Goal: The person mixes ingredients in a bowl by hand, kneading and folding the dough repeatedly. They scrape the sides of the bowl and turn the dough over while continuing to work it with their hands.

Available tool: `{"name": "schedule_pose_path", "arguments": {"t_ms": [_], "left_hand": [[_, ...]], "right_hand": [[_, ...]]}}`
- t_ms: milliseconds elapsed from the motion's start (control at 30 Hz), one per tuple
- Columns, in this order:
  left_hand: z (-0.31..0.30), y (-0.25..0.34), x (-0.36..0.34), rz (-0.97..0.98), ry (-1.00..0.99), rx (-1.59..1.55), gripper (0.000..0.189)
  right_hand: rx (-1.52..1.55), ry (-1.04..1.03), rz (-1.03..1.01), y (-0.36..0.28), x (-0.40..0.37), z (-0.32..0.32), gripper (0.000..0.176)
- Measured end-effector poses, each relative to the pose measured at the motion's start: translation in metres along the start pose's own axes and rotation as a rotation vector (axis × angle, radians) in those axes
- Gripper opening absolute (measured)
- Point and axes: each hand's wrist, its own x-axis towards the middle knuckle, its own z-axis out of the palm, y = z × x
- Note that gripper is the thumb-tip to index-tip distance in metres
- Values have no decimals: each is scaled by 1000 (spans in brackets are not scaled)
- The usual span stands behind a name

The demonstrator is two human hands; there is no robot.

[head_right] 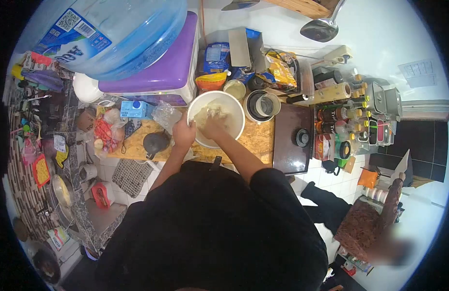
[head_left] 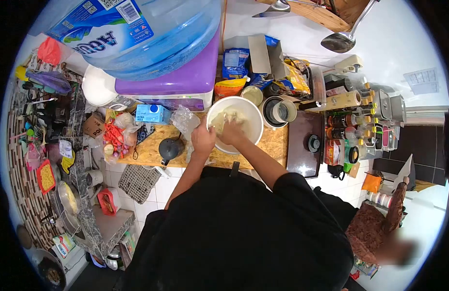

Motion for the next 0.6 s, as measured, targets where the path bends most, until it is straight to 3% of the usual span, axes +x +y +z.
{"name": "schedule_pose_path", "arguments": {"t_ms": [100,200,367,467,600], "left_hand": [[-5,6,0,-44,10,-37,42],[-3,8,-4,-38,43,-104,41],[-3,8,-2,-16,71,-107,43],[2,1,0,-30,28,-37,45],[-1,7,2,-57,40,9,45]], "right_hand": [[-91,120,168,-25,3,-12,83],[10,192,238,-20,7,-12,70],[-181,17,18,3,19,-19,37],[-154,135,-25,10,6,-4,30],[-106,87,-77,9,-36,-33,33]]}}
